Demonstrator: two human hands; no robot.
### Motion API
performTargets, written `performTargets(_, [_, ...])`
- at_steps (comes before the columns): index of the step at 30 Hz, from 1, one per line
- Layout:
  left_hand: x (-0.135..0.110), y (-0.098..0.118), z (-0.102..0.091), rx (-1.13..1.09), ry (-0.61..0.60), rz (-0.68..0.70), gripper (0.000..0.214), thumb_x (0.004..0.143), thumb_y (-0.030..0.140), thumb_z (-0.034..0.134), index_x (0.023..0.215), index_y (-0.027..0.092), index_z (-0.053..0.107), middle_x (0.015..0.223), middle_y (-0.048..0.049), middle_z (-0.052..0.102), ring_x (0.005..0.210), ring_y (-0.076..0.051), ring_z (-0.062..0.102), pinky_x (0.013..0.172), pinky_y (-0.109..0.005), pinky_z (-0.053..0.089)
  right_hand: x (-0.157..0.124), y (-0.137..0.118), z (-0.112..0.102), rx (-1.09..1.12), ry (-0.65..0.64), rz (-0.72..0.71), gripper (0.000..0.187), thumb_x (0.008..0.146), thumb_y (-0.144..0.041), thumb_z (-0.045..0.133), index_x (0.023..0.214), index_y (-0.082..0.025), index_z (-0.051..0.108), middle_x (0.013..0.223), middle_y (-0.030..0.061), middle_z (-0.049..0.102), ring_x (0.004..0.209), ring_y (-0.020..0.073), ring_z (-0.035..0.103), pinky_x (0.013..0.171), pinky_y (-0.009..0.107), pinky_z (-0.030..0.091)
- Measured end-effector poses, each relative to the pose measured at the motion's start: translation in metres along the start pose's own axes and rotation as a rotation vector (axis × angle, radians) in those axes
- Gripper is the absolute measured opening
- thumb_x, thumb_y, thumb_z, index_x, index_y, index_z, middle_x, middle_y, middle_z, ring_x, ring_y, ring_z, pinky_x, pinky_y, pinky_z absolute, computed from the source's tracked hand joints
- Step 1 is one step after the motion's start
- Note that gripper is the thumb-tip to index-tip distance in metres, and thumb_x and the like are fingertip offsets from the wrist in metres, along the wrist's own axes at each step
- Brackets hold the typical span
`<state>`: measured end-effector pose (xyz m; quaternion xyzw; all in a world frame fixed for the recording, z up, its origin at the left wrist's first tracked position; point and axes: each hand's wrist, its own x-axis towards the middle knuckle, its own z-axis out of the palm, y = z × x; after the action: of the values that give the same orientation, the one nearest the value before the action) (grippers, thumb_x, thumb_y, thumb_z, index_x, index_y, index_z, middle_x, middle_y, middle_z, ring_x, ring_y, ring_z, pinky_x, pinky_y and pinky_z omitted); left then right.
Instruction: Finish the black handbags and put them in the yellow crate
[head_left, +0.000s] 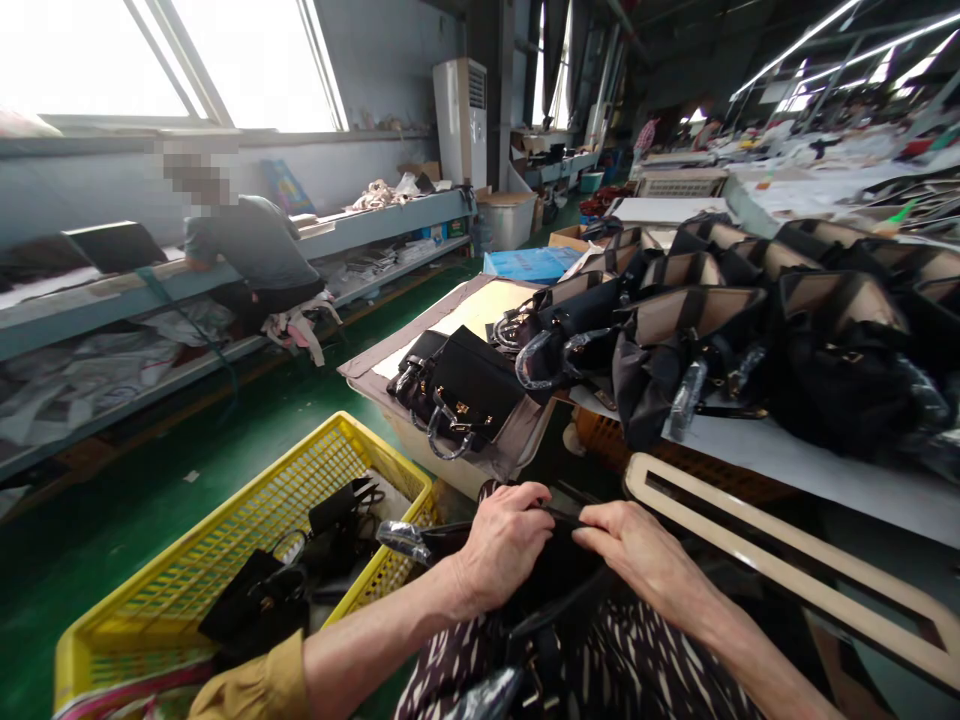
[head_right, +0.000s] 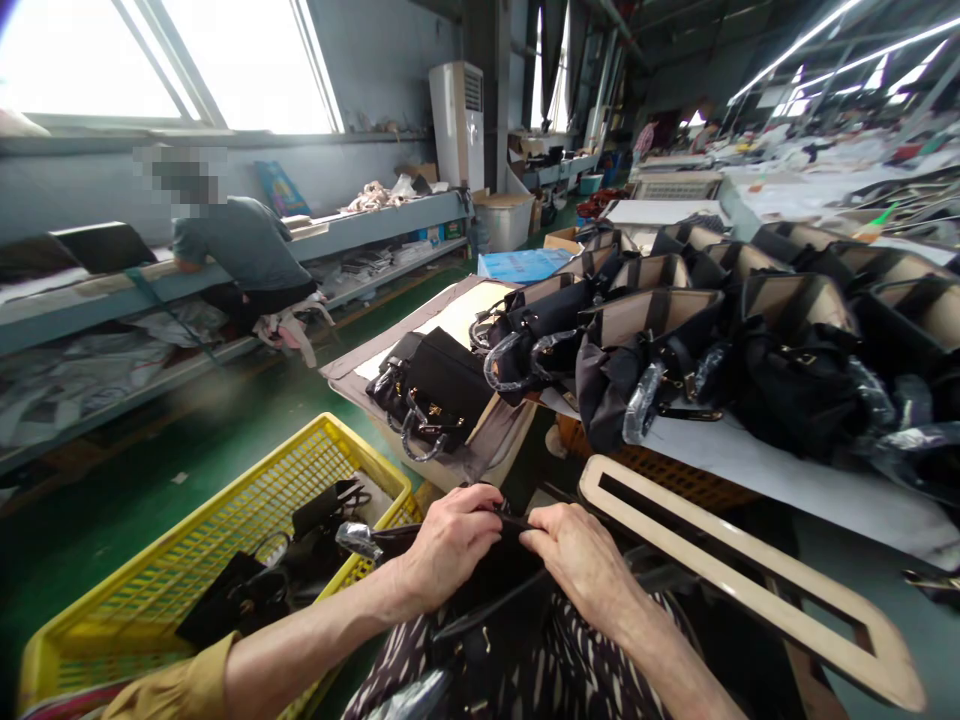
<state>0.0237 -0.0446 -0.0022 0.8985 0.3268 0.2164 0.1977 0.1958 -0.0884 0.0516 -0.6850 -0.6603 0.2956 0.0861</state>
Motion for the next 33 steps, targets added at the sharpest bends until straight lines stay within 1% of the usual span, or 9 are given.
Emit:
performTargets(3, [0.001,0.001,-0.005,-0.095,-0.008,-0.010,0.012,0.076,0.014,0.055,0.074,0.019,0.066,0.109,0.0002,0.056,0.091,-0.013,0.054,0.085,-0.025,0.043,0.000,0.001,0.001,0.019,0.007,-0.004,0.026,0.078,-0.030,0.045,0.055,-0.019,0.048,0.054,-0.0029,0.052,0.058,0.0115,0.049,0.053,0.022,0.026])
performTargets(7, [0.003,0.002,-0.014,-0.217,-0.057,0.054,0.012,0.077,0.015,0.055,0.073,0.019,0.065,0.115,-0.0003,0.052,0.098,-0.014,0.052,0.087,-0.023,0.041,0.001,0.002,0.002,0.043,-0.005,-0.012,0.024,0.078,-0.029,0.044,0.059,-0.020,0.056,0.056,-0.0023,0.055,0.060,0.0122,0.050,0.053,0.022,0.027])
performTargets(10, [0.005,0.001,-0.013,-0.256,-0.036,-0.003,0.012,0.076,0.012,0.052,0.072,0.017,0.063,0.114,-0.0019,0.052,0.091,-0.012,0.054,0.083,-0.022,0.043,0.002,0.002,0.002,0.033,0.004,-0.007,0.026,0.078,-0.030,0.044,0.056,-0.019,0.053,0.054,-0.0025,0.053,0.058,0.0117,0.049,0.053,0.022,0.026])
performTargets(13, [0.008,-0.001,-0.007,-0.254,0.002,-0.086,0.011,0.073,0.009,0.051,0.071,0.017,0.059,0.103,-0.0017,0.057,0.080,-0.011,0.056,0.076,-0.021,0.044,0.001,0.002,0.001,0.006,0.016,-0.006,0.030,0.078,-0.030,0.044,0.051,-0.018,0.042,0.050,-0.0035,0.046,0.055,0.0107,0.046,0.052,0.023,0.024])
performTargets(16, [0.010,-0.003,0.001,-0.237,0.009,-0.109,0.009,0.070,0.008,0.050,0.069,0.017,0.055,0.091,0.0002,0.060,0.076,-0.011,0.055,0.071,-0.020,0.044,0.002,0.002,0.002,-0.004,0.005,0.005,0.031,0.077,-0.030,0.044,0.050,-0.017,0.036,0.049,-0.0039,0.042,0.054,0.0102,0.043,0.051,0.023,0.023])
performTargets(18, [0.011,-0.004,0.005,-0.225,0.009,-0.120,0.009,0.070,0.009,0.050,0.069,0.017,0.053,0.088,0.0008,0.060,0.075,-0.011,0.055,0.070,-0.019,0.043,0.002,0.002,0.002,-0.007,-0.008,0.019,0.031,0.077,-0.030,0.044,0.050,-0.017,0.034,0.049,-0.0039,0.041,0.054,0.0102,0.042,0.051,0.024,0.023])
performTargets(27, [0.012,-0.007,0.008,-0.173,-0.005,-0.193,0.009,0.070,0.012,0.052,0.065,0.017,0.047,0.071,0.0032,0.056,0.065,-0.010,0.051,0.062,-0.018,0.036,0.003,0.006,0.001,-0.014,-0.025,0.020,0.032,0.078,-0.032,0.043,0.052,-0.018,0.031,0.048,-0.0042,0.038,0.053,0.0100,0.041,0.051,0.024,0.022])
performTargets(30, [0.012,-0.007,0.010,-0.182,-0.008,-0.199,0.010,0.070,0.013,0.054,0.064,0.017,0.046,0.068,0.0039,0.056,0.064,-0.009,0.050,0.061,-0.018,0.035,0.005,0.007,0.002,-0.014,-0.031,0.023,0.032,0.078,-0.033,0.043,0.052,-0.018,0.033,0.049,-0.0035,0.042,0.054,0.0108,0.043,0.052,0.025,0.022])
performTargets(33, [0.012,-0.007,0.011,-0.191,-0.019,-0.207,0.011,0.071,0.015,0.056,0.064,0.016,0.047,0.067,0.0041,0.055,0.063,-0.009,0.050,0.060,-0.018,0.034,0.006,0.006,0.003,-0.041,-0.013,0.045,0.029,0.075,-0.033,0.048,0.052,-0.018,0.038,0.054,-0.0023,0.049,0.060,0.0126,0.048,0.054,0.025,0.023])
